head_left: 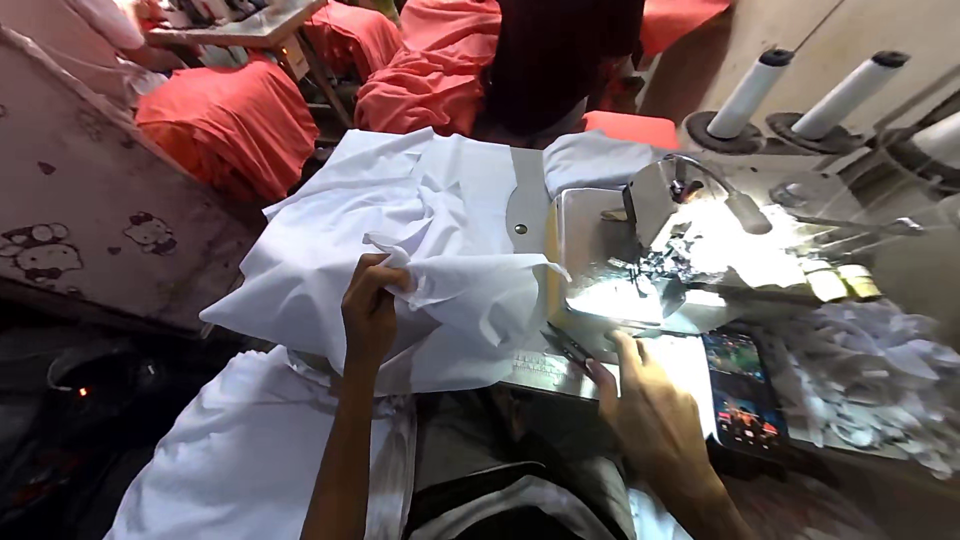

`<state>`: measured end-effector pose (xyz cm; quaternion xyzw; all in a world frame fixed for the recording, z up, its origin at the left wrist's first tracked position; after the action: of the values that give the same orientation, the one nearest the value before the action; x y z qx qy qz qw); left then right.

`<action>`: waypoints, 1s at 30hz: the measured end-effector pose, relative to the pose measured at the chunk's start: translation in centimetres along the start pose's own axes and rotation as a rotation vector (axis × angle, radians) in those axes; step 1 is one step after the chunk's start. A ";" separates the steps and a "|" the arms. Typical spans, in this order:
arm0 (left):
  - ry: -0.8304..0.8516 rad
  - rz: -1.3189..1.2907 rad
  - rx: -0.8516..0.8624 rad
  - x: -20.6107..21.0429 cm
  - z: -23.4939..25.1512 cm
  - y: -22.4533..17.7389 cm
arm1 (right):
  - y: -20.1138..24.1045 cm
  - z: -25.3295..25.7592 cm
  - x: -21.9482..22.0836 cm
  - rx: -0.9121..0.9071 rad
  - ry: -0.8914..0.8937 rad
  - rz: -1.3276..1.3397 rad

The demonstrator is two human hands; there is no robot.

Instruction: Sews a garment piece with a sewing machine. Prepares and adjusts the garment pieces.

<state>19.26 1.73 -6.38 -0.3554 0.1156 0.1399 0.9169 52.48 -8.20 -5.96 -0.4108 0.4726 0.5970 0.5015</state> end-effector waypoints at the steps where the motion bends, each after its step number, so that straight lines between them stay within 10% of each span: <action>1: -0.004 -0.005 -0.002 0.0 -0.2 0.0 | 0.6 0.3 -1.1 -0.045 -0.071 0.029; 13: -0.048 -0.001 -0.012 -1.1 -0.9 0.0 | 6.2 10.3 -0.1 -0.399 -0.305 0.142; 30: -0.389 -0.265 -0.618 -3.3 -12.9 -1.6 | 11.3 -1.3 0.7 -0.822 -0.095 0.217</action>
<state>15.27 -8.76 -13.67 -0.5937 -0.1549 0.1130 0.7815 41.20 -9.94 -5.19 -0.4963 0.2120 0.8034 0.2516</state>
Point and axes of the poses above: each hand's wrist, its own z-axis towards the middle knuckle, its own x-axis out of the palm, y = z × x, the point moved 4 cm from there along z, towards the middle knuckle, and after that the axes turned 8 degrees about y, right-handed, at the moved point
